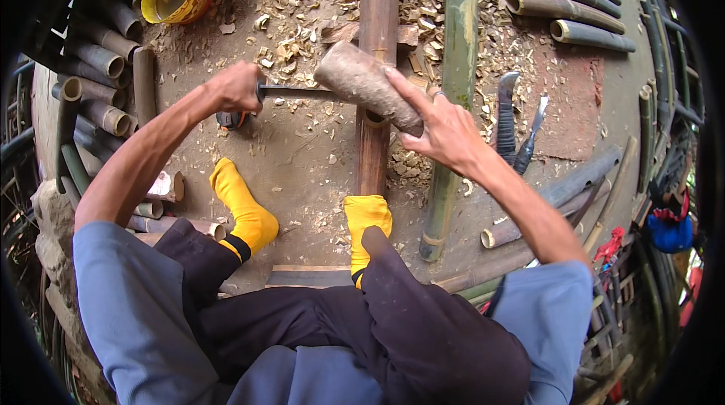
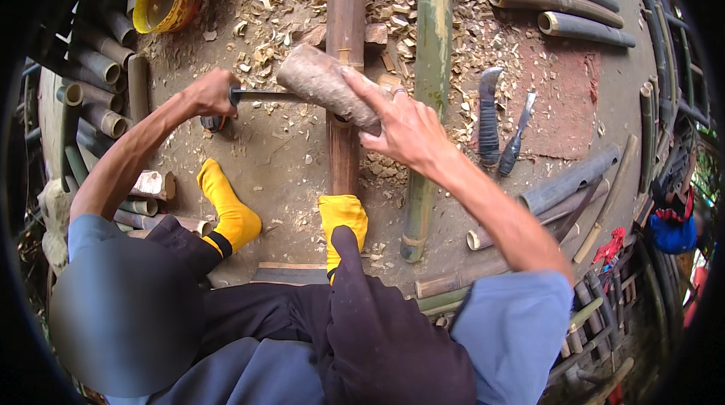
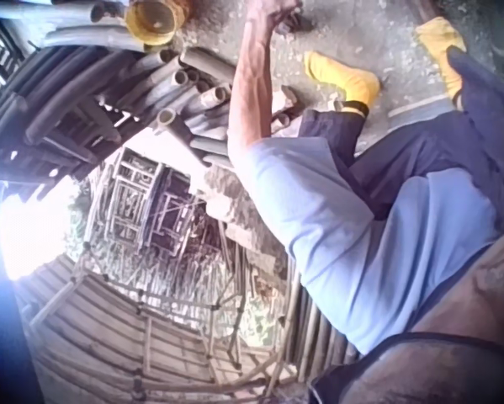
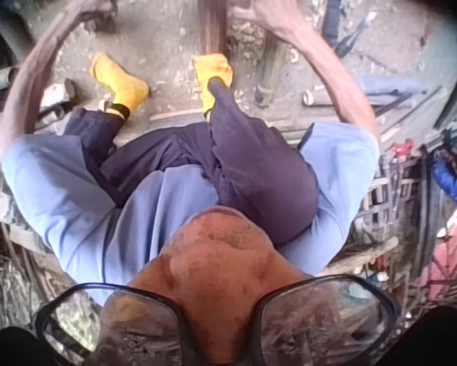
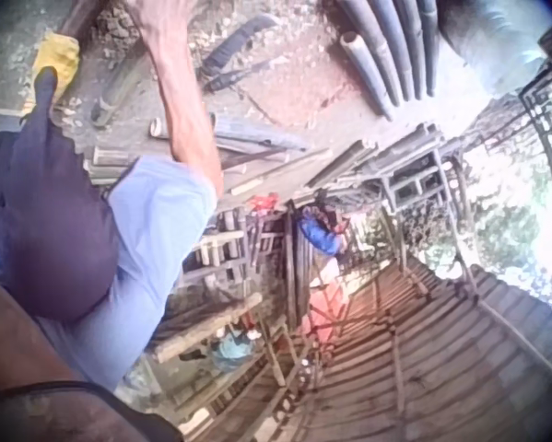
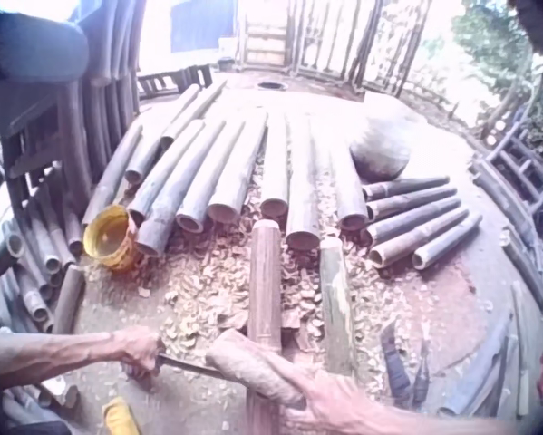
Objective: The person measures a length of bamboo with a tape measure, marks it with a knife, and then uses a large blade and a wooden mallet to split and carve a hole into the side of the bamboo stalk.
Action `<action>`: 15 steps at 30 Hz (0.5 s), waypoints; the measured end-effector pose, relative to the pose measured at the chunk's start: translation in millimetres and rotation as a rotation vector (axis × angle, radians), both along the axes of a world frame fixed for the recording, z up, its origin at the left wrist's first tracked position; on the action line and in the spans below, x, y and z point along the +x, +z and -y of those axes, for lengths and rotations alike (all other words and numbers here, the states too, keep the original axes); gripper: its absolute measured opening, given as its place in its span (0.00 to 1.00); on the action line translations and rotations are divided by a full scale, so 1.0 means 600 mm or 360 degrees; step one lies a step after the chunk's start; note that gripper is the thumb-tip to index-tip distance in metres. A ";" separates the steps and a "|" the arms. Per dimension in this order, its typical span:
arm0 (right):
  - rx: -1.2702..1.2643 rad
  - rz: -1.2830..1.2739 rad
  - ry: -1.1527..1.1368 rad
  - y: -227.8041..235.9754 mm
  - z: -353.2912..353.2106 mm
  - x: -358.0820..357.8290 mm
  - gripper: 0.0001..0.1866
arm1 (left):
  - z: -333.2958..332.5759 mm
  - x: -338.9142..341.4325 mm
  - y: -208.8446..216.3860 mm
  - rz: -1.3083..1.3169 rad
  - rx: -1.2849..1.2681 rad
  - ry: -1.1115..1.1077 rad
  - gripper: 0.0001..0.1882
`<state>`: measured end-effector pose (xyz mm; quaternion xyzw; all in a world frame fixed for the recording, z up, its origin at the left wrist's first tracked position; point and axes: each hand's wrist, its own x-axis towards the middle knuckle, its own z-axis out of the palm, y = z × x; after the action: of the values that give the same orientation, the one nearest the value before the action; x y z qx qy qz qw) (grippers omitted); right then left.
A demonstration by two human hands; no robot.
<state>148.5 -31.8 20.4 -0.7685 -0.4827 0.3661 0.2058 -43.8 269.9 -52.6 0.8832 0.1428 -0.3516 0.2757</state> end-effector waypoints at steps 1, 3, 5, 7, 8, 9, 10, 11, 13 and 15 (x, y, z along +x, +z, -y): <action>-0.0377 0.0058 0.0218 0.001 -0.008 0.009 0.46 | -0.001 -0.008 -0.008 -0.0016 0.0001 -0.0026 0.13; -0.0138 0.0008 0.0094 0.009 -0.007 0.003 0.46 | 0.000 -0.016 -0.011 -0.0052 0.0004 -0.0074 0.14; 0.0160 -0.0110 -0.0159 0.022 0.003 -0.013 0.46 | -0.013 -0.005 -0.013 -0.0089 -0.0050 -0.0028 0.13; 0.0193 -0.0030 -0.0179 -0.003 0.033 -0.029 0.46 | -0.004 0.005 -0.014 -0.0104 -0.0044 -0.0073 0.11; -0.0052 -0.0057 -0.0112 -0.002 0.040 -0.027 0.46 | -0.001 -0.010 -0.020 -0.0118 0.0019 0.0003 0.07; -0.0303 -0.0071 -0.0062 0.000 0.049 -0.021 0.46 | 0.026 -0.026 -0.015 0.0142 0.0291 -0.0107 0.08; -0.0241 -0.0101 -0.0170 0.016 0.053 -0.019 0.46 | 0.037 -0.064 -0.019 0.0591 0.0429 -0.0165 0.09; -0.0162 -0.0138 -0.0276 0.032 0.057 -0.016 0.45 | 0.042 -0.101 -0.019 0.1029 0.0566 -0.0228 0.10; 0.0118 -0.0064 -0.0559 0.032 0.100 -0.035 0.45 | 0.085 -0.127 0.003 0.1407 0.0470 -0.0177 0.12; 0.0429 0.0148 -0.0612 0.031 0.127 -0.035 0.46 | 0.100 -0.141 0.004 0.1214 0.0487 -0.0079 0.13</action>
<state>127.6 -108.0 39.0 -0.8279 -0.3809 0.2168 0.3499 -128.2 210.0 -50.3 0.9841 0.0596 0.0198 0.1659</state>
